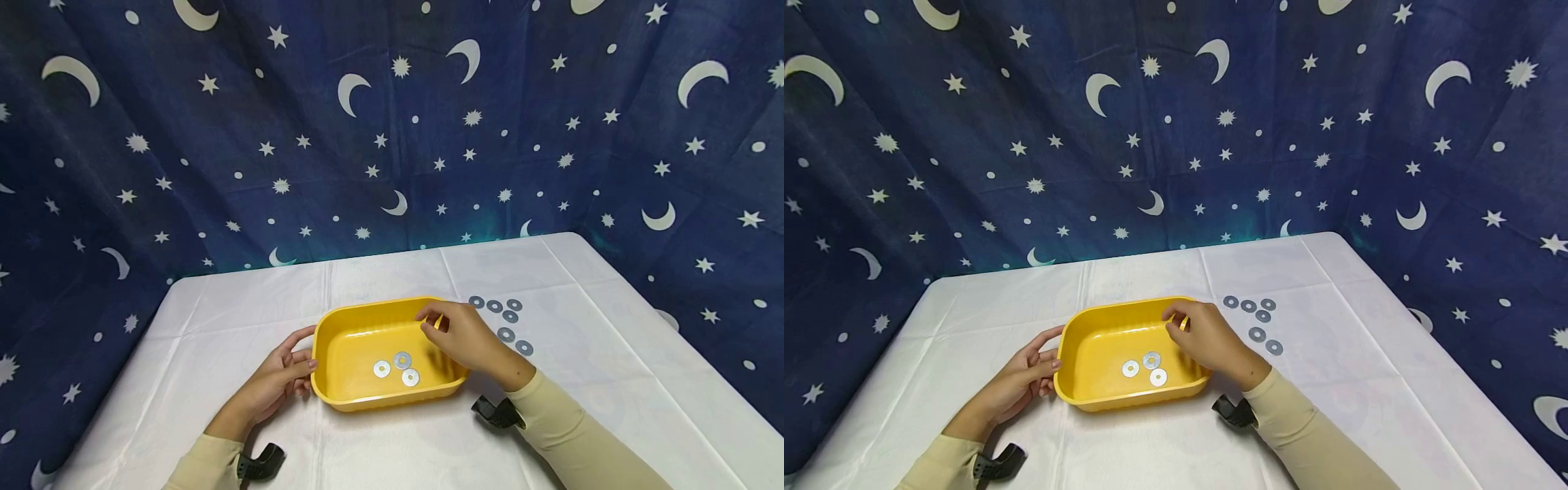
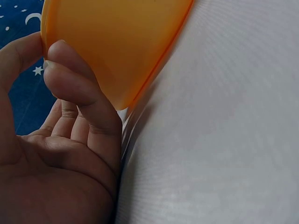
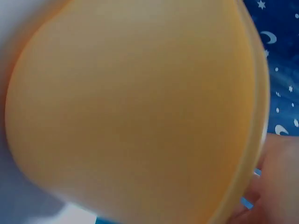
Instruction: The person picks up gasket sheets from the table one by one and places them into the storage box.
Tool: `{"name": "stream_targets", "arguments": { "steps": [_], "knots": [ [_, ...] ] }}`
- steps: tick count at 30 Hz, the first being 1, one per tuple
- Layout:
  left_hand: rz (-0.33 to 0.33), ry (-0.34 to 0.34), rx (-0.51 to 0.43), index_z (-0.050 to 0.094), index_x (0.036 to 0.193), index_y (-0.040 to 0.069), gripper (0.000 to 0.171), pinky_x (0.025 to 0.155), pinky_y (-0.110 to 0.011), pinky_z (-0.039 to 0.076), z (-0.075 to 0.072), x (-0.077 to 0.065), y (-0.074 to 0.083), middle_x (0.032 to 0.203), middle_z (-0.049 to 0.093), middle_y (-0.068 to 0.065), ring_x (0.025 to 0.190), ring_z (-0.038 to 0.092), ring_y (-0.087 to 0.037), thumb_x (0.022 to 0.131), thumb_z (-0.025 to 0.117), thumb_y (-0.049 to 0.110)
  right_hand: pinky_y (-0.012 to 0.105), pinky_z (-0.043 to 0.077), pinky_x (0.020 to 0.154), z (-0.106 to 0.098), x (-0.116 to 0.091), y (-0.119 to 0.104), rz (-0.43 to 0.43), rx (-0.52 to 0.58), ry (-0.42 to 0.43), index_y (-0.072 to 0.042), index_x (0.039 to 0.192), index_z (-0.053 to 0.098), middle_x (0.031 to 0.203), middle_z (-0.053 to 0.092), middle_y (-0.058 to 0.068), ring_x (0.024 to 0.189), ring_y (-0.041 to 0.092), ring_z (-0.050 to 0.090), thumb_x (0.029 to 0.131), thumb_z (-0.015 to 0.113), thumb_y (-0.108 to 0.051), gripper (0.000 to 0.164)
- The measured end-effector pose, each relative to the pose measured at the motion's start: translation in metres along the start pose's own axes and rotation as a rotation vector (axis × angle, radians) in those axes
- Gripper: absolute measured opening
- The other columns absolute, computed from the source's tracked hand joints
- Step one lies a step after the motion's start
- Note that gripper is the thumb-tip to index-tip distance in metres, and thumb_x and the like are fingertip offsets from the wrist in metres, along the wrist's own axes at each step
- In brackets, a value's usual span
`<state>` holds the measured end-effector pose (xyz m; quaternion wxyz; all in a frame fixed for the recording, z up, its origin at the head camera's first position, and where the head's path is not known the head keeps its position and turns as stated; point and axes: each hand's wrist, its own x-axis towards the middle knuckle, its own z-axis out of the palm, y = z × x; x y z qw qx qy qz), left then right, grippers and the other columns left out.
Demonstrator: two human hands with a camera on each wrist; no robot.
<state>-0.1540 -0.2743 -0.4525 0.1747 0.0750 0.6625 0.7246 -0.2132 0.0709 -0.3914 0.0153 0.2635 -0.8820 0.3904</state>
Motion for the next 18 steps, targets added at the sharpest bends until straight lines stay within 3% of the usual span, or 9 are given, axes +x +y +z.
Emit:
{"name": "stream_targets", "arguments": {
  "steps": [11, 18],
  "knots": [
    [-0.011, 0.012, -0.004, 0.014, 0.157, 0.012, 0.068, 0.057, -0.017, 0.049, 0.000, -0.002, -0.003, 0.098, 0.063, 0.002, 0.066, 0.058, -0.007, 0.102, 0.055, 0.012, 0.024, 0.047, 0.055, -0.024, 0.005, 0.025, 0.081, -0.012, 0.066, -0.007, 0.107, 0.071, 0.086, 0.066, 0.005, 0.066, 0.018, 0.052, 0.095, 0.065, -0.011, 0.014],
    [-0.004, 0.014, 0.000, 0.016, 0.157, 0.012, 0.066, 0.057, -0.016, 0.049, 0.000, -0.001, -0.001, 0.097, 0.062, 0.003, 0.065, 0.057, -0.007, 0.103, 0.054, 0.014, 0.030, 0.049, 0.063, -0.040, 0.008, 0.044, 0.166, -0.066, 0.072, -0.008, 0.110, 0.071, 0.092, 0.068, 0.009, 0.074, 0.020, 0.056, 0.097, 0.061, -0.017, 0.018]
  ]
}}
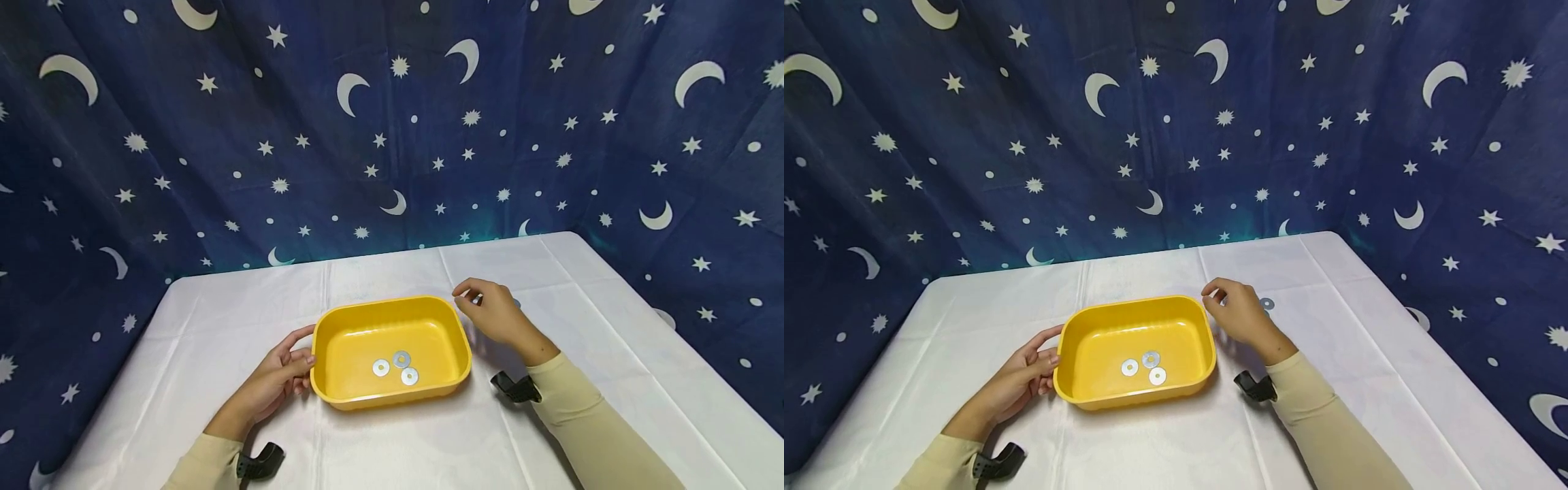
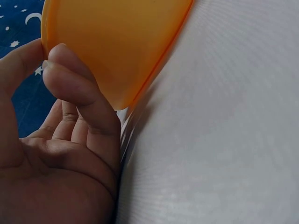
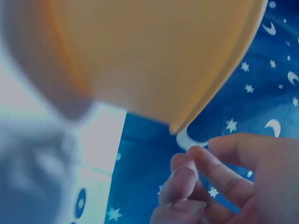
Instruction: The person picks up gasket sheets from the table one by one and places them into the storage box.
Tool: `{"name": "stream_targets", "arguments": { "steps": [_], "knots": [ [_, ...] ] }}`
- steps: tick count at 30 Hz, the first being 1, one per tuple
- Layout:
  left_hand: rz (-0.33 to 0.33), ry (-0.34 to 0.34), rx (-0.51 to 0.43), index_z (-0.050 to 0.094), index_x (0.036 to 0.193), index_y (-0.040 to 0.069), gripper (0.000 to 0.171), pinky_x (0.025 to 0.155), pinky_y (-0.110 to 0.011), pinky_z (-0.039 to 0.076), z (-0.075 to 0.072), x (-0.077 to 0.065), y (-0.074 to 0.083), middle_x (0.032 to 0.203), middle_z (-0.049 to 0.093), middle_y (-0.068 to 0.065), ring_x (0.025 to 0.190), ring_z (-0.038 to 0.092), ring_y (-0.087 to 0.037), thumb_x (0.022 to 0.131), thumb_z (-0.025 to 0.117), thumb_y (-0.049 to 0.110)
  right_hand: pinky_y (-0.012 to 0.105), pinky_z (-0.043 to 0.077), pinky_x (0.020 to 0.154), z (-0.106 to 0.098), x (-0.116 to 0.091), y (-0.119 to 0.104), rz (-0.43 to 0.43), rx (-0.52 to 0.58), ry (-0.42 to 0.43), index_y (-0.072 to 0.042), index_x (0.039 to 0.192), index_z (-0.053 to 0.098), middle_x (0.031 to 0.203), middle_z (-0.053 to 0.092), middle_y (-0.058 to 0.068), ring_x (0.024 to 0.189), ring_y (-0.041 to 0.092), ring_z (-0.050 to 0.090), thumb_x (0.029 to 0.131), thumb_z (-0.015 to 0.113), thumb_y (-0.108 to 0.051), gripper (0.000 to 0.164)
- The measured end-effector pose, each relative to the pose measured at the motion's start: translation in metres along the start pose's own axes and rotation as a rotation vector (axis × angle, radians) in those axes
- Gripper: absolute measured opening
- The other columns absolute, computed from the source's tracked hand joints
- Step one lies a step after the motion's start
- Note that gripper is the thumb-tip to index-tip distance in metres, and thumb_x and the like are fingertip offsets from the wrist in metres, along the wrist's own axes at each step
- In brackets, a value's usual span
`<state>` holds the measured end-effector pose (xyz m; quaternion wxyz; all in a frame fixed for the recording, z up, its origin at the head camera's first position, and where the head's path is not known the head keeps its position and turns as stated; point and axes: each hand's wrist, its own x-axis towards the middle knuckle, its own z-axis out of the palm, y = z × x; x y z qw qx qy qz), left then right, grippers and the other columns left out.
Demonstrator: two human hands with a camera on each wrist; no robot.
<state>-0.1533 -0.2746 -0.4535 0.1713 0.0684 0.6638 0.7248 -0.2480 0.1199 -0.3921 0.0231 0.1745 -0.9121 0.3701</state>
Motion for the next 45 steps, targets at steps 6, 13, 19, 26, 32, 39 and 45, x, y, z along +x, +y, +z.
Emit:
{"name": "stream_targets", "arguments": {
  "steps": [6, 13, 19, 26, 32, 39, 45],
  "knots": [
    [-0.005, -0.005, 0.003, 0.015, 0.157, 0.011, 0.068, 0.057, -0.016, 0.049, 0.000, 0.001, 0.001, 0.095, 0.062, 0.003, 0.065, 0.057, -0.007, 0.102, 0.055, 0.014, 0.030, 0.048, 0.064, -0.008, 0.005, 0.019, 0.082, -0.040, -0.010, -0.006, 0.112, 0.070, 0.099, 0.069, 0.015, 0.077, 0.022, 0.058, 0.098, 0.060, -0.019, 0.022],
    [0.009, -0.004, 0.003, 0.015, 0.157, 0.010, 0.069, 0.057, -0.015, 0.048, -0.001, 0.000, 0.003, 0.097, 0.062, 0.003, 0.066, 0.056, -0.007, 0.102, 0.056, 0.014, 0.029, 0.049, 0.057, -0.014, 0.007, 0.036, 0.156, -0.026, -0.005, -0.004, 0.113, 0.069, 0.100, 0.066, 0.019, 0.065, 0.020, 0.057, 0.098, 0.059, -0.017, 0.023],
    [0.006, -0.015, 0.007, 0.014, 0.157, 0.010, 0.068, 0.057, -0.016, 0.049, -0.001, 0.000, 0.003, 0.098, 0.062, 0.002, 0.066, 0.056, -0.007, 0.102, 0.055, 0.014, 0.029, 0.048, 0.061, -0.023, 0.007, 0.051, 0.186, -0.067, -0.018, -0.002, 0.114, 0.069, 0.095, 0.066, 0.017, 0.070, 0.021, 0.058, 0.097, 0.059, -0.018, 0.025],
    [0.004, -0.013, 0.014, 0.016, 0.157, 0.010, 0.067, 0.058, -0.015, 0.048, -0.002, 0.001, 0.002, 0.096, 0.062, 0.002, 0.067, 0.056, -0.008, 0.103, 0.055, 0.014, 0.029, 0.047, 0.062, -0.031, 0.008, 0.067, 0.235, -0.111, -0.027, -0.002, 0.113, 0.068, 0.088, 0.067, 0.014, 0.071, 0.021, 0.059, 0.096, 0.058, -0.018, 0.025],
    [0.015, -0.006, 0.014, 0.018, 0.156, 0.011, 0.065, 0.057, -0.015, 0.048, -0.002, 0.001, 0.003, 0.094, 0.061, 0.003, 0.066, 0.056, -0.007, 0.102, 0.055, 0.014, 0.029, 0.046, 0.059, -0.034, 0.009, 0.080, 0.289, -0.089, -0.028, -0.001, 0.113, 0.067, 0.084, 0.063, 0.013, 0.067, 0.020, 0.058, 0.096, 0.058, -0.017, 0.025],
    [-0.004, -0.006, 0.010, 0.016, 0.157, 0.011, 0.066, 0.057, -0.015, 0.047, -0.001, 0.000, 0.002, 0.094, 0.060, 0.002, 0.067, 0.055, -0.008, 0.103, 0.054, 0.013, 0.029, 0.046, 0.058, -0.038, 0.007, 0.091, 0.334, -0.059, -0.039, 0.000, 0.117, 0.064, 0.080, 0.059, 0.010, 0.065, 0.018, 0.057, 0.096, 0.059, -0.018, 0.028],
    [-0.005, 0.007, 0.014, 0.016, 0.157, 0.011, 0.066, 0.058, -0.016, 0.048, -0.001, -0.001, 0.002, 0.096, 0.060, 0.002, 0.067, 0.055, -0.008, 0.103, 0.055, 0.013, 0.029, 0.047, 0.055, -0.041, 0.005, 0.095, 0.331, -0.043, -0.066, 0.001, 0.122, 0.060, 0.078, 0.056, 0.009, 0.061, 0.017, 0.057, 0.096, 0.059, -0.018, 0.032]
  ]
}}
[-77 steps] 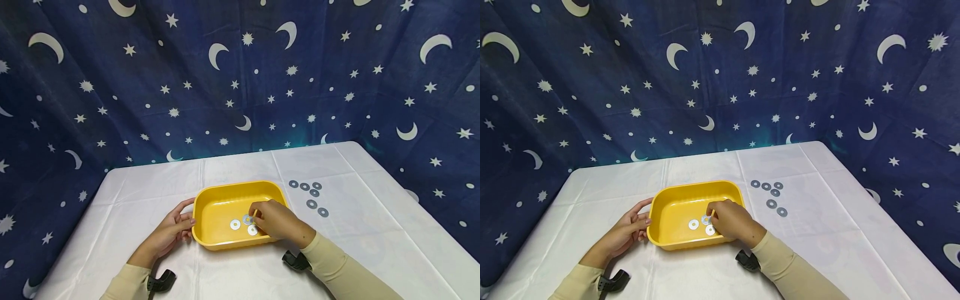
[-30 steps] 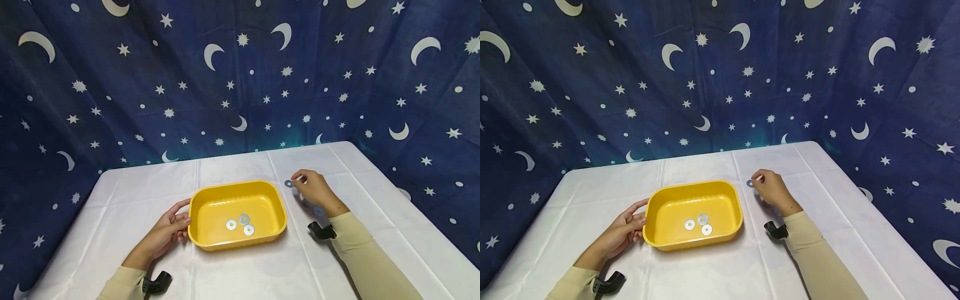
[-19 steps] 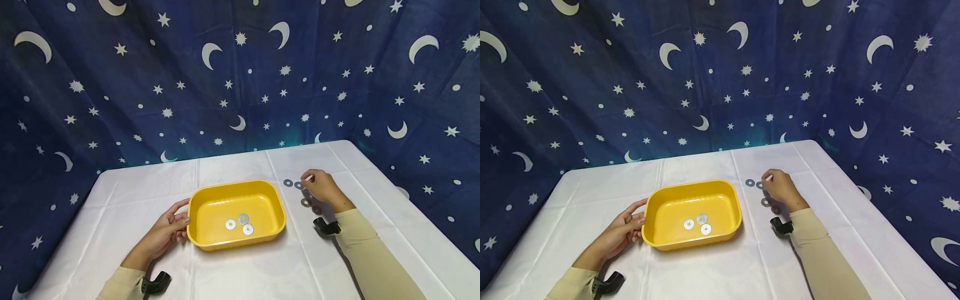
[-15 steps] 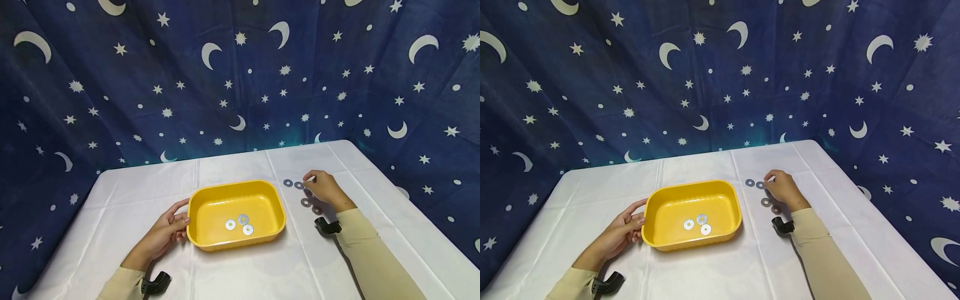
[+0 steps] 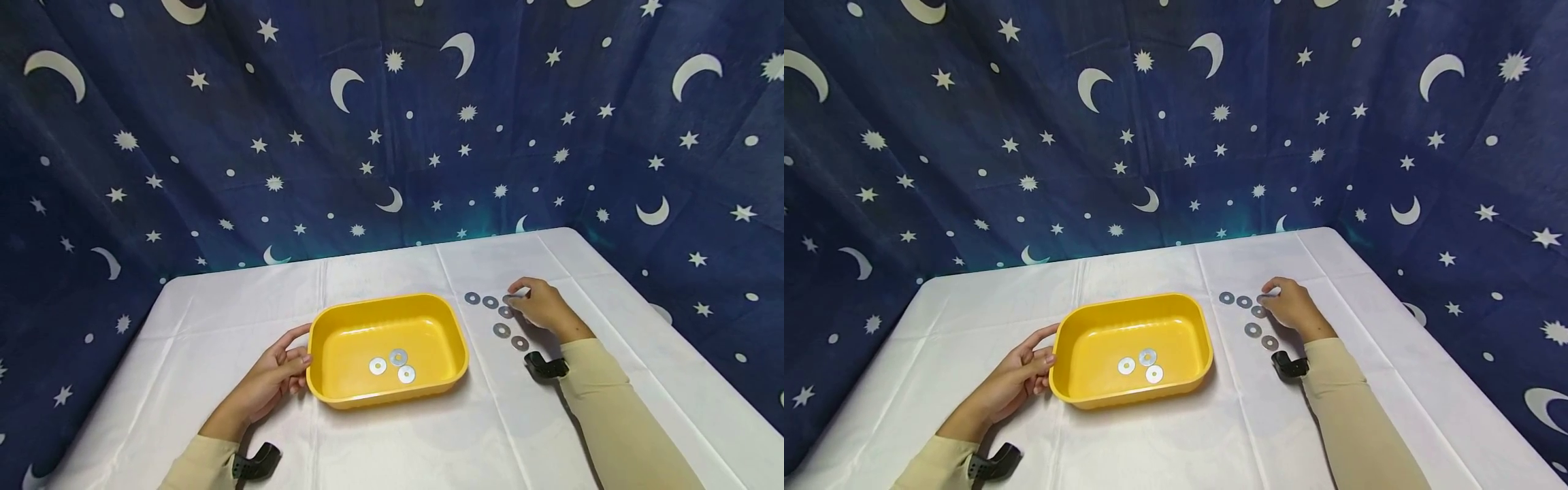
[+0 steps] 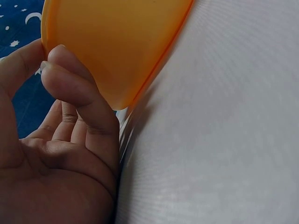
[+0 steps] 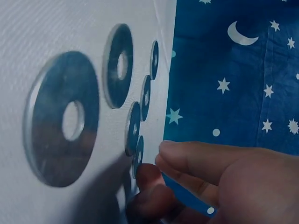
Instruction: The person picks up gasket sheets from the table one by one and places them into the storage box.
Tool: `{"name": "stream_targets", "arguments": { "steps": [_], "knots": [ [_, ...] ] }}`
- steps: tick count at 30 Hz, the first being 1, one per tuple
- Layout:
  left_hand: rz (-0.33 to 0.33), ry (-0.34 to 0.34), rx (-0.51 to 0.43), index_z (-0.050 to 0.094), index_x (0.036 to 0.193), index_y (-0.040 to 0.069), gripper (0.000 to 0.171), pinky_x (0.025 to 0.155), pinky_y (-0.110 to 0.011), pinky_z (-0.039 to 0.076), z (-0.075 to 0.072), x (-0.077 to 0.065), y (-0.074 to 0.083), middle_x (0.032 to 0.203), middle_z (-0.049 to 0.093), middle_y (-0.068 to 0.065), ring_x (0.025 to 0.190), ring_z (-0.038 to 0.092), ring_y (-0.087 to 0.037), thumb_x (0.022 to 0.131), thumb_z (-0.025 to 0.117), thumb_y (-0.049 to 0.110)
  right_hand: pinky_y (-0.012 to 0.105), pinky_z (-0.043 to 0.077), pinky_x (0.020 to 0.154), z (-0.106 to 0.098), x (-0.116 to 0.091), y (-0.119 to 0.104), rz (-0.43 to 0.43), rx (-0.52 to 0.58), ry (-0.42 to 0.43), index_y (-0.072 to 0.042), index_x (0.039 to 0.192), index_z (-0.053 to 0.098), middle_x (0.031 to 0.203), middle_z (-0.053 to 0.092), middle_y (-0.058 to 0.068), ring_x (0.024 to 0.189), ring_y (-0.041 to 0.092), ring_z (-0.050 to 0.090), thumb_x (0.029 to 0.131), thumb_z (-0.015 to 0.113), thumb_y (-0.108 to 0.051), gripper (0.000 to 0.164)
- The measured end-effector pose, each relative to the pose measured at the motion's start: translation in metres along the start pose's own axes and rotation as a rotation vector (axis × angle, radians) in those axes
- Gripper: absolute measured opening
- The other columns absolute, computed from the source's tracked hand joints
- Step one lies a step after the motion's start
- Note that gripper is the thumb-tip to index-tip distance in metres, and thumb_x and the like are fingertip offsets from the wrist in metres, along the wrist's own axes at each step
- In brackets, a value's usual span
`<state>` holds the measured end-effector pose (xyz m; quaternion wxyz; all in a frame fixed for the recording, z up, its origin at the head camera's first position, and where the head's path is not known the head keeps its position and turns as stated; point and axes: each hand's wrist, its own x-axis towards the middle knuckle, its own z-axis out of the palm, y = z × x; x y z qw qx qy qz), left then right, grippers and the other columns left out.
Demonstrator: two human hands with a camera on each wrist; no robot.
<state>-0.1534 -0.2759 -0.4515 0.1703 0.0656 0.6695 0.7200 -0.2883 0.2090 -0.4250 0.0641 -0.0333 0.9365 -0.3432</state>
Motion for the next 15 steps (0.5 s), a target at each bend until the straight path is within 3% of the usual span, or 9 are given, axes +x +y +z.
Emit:
{"name": "stream_targets", "arguments": {
  "steps": [10, 15],
  "knots": [
    [0.006, -0.008, -0.001, 0.016, 0.157, 0.011, 0.066, 0.057, -0.015, 0.048, -0.0008, 0.0006, 0.0011, 0.096, 0.061, 0.002, 0.067, 0.056, -0.007, 0.103, 0.054, 0.013, 0.030, 0.043, 0.059, 0.0010, 0.0017, 0.0015, -0.007, -0.065, -0.038, -0.002, 0.124, 0.061, 0.085, 0.056, 0.013, 0.069, 0.021, 0.056, 0.097, 0.058, -0.018, 0.032],
    [-0.004, -0.001, 0.000, 0.016, 0.157, 0.011, 0.066, 0.057, -0.015, 0.047, 0.0008, 0.0007, 0.0020, 0.095, 0.060, 0.002, 0.066, 0.055, -0.007, 0.103, 0.053, 0.012, 0.029, 0.045, 0.053, 0.0014, 0.0036, 0.0068, 0.020, -0.030, -0.072, -0.002, 0.128, 0.058, 0.083, 0.055, 0.012, 0.061, 0.017, 0.056, 0.097, 0.057, -0.016, 0.034]
  ]
}}
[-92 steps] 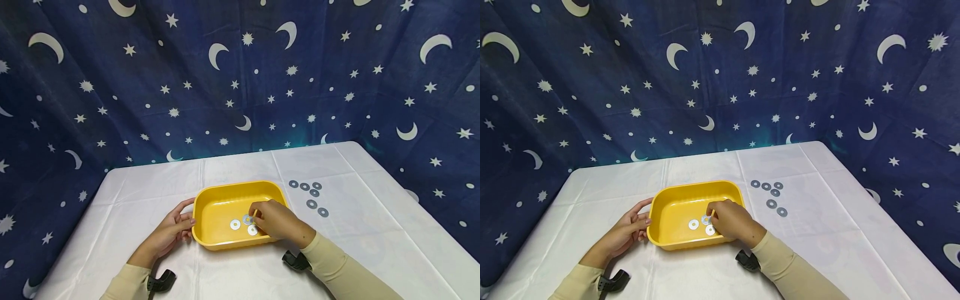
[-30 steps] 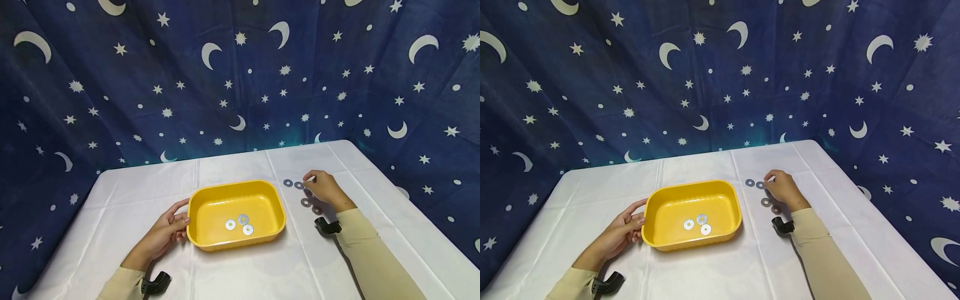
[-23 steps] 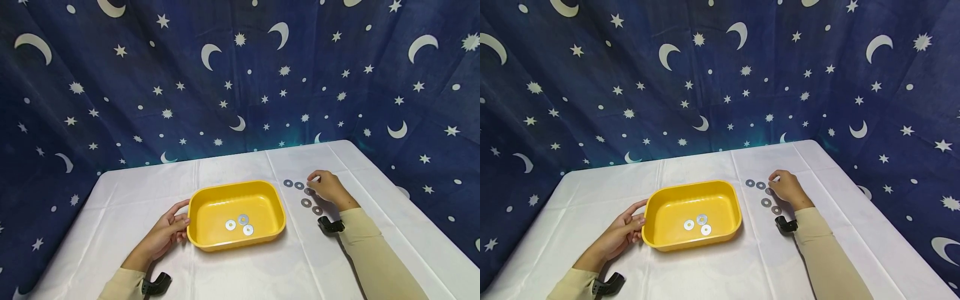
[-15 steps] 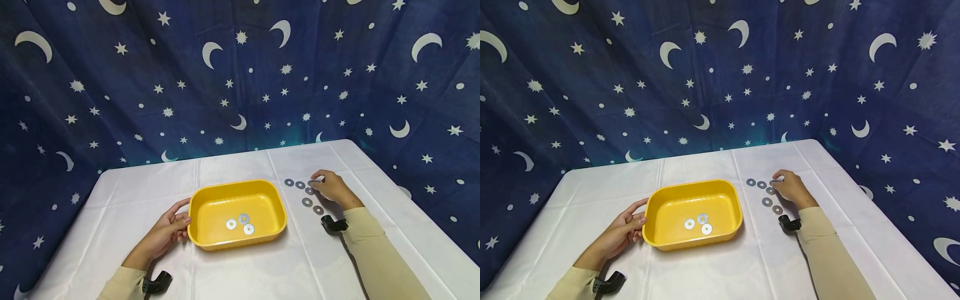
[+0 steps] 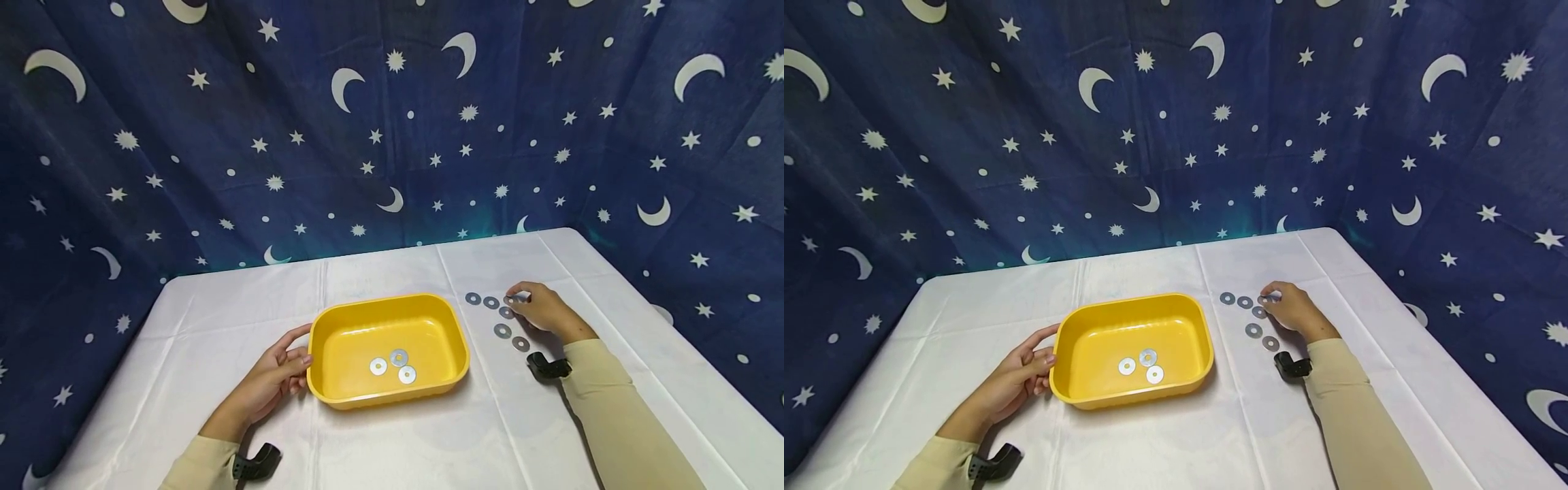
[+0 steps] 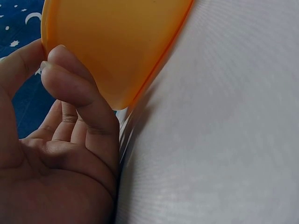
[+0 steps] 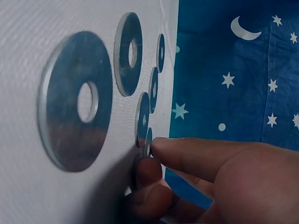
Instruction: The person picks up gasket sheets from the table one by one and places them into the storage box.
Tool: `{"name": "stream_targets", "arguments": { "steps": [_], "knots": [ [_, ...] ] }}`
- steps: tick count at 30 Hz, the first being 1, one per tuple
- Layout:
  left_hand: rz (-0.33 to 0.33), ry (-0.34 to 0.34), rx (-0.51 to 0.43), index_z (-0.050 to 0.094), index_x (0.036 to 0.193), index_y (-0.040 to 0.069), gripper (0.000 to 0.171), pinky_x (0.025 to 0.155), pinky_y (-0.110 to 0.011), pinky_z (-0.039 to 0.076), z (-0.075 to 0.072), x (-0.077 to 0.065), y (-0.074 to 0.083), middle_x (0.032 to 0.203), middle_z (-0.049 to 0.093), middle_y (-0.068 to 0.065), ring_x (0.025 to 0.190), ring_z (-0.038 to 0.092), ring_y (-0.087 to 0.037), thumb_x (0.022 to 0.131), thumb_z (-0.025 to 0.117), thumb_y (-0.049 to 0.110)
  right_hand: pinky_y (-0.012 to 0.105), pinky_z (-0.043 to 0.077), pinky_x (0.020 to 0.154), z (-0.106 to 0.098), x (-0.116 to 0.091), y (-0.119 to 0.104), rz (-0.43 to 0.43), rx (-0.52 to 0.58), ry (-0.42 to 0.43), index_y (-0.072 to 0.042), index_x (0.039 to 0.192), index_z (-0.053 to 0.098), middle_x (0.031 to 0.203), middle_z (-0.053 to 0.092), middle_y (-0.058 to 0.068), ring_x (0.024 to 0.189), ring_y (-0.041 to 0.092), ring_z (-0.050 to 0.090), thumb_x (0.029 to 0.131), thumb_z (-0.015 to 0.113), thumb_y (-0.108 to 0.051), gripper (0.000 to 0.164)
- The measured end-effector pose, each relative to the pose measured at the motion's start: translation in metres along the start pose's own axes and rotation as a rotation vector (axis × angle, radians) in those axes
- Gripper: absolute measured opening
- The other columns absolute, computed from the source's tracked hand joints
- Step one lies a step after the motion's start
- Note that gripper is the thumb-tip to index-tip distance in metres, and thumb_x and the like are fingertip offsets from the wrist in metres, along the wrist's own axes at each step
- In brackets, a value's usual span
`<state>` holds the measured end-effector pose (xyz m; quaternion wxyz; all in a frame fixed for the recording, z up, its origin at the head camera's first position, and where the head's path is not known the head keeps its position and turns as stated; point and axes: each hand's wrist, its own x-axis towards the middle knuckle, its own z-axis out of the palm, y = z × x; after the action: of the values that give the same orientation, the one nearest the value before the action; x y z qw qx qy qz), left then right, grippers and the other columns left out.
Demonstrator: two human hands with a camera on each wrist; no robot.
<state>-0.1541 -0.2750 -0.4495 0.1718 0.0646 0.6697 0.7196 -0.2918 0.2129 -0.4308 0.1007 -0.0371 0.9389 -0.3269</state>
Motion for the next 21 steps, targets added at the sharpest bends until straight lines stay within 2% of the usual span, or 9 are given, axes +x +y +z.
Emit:
{"name": "stream_targets", "arguments": {
  "steps": [6, 16, 21],
  "knots": [
    [-0.002, 0.005, -0.002, 0.016, 0.157, 0.011, 0.066, 0.056, -0.015, 0.047, 0.0004, -0.0002, 0.0000, 0.094, 0.059, 0.002, 0.066, 0.055, -0.007, 0.103, 0.053, 0.012, 0.028, 0.044, 0.050, 0.0003, 0.0006, 0.0024, 0.001, 0.020, -0.004, -0.003, 0.126, 0.058, 0.079, 0.052, 0.010, 0.057, 0.016, 0.054, 0.097, 0.057, -0.015, 0.032],
    [0.000, 0.000, -0.007, 0.016, 0.156, 0.010, 0.065, 0.056, -0.015, 0.047, -0.0004, -0.0007, -0.0013, 0.094, 0.060, 0.003, 0.066, 0.055, -0.007, 0.103, 0.053, 0.012, 0.029, 0.045, 0.052, 0.0007, 0.0011, 0.0040, 0.020, -0.001, -0.018, -0.003, 0.120, 0.057, 0.080, 0.053, 0.011, 0.061, 0.019, 0.055, 0.096, 0.056, -0.014, 0.026],
    [0.010, -0.011, -0.007, 0.015, 0.157, 0.010, 0.067, 0.056, -0.015, 0.047, -0.0002, -0.0002, -0.0011, 0.095, 0.061, 0.002, 0.066, 0.055, -0.007, 0.103, 0.054, 0.013, 0.032, 0.044, 0.062, -0.0006, 0.0008, 0.0058, -0.003, -0.050, -0.010, -0.003, 0.115, 0.058, 0.086, 0.054, 0.013, 0.074, 0.025, 0.056, 0.094, 0.059, -0.014, 0.024]
  ]
}}
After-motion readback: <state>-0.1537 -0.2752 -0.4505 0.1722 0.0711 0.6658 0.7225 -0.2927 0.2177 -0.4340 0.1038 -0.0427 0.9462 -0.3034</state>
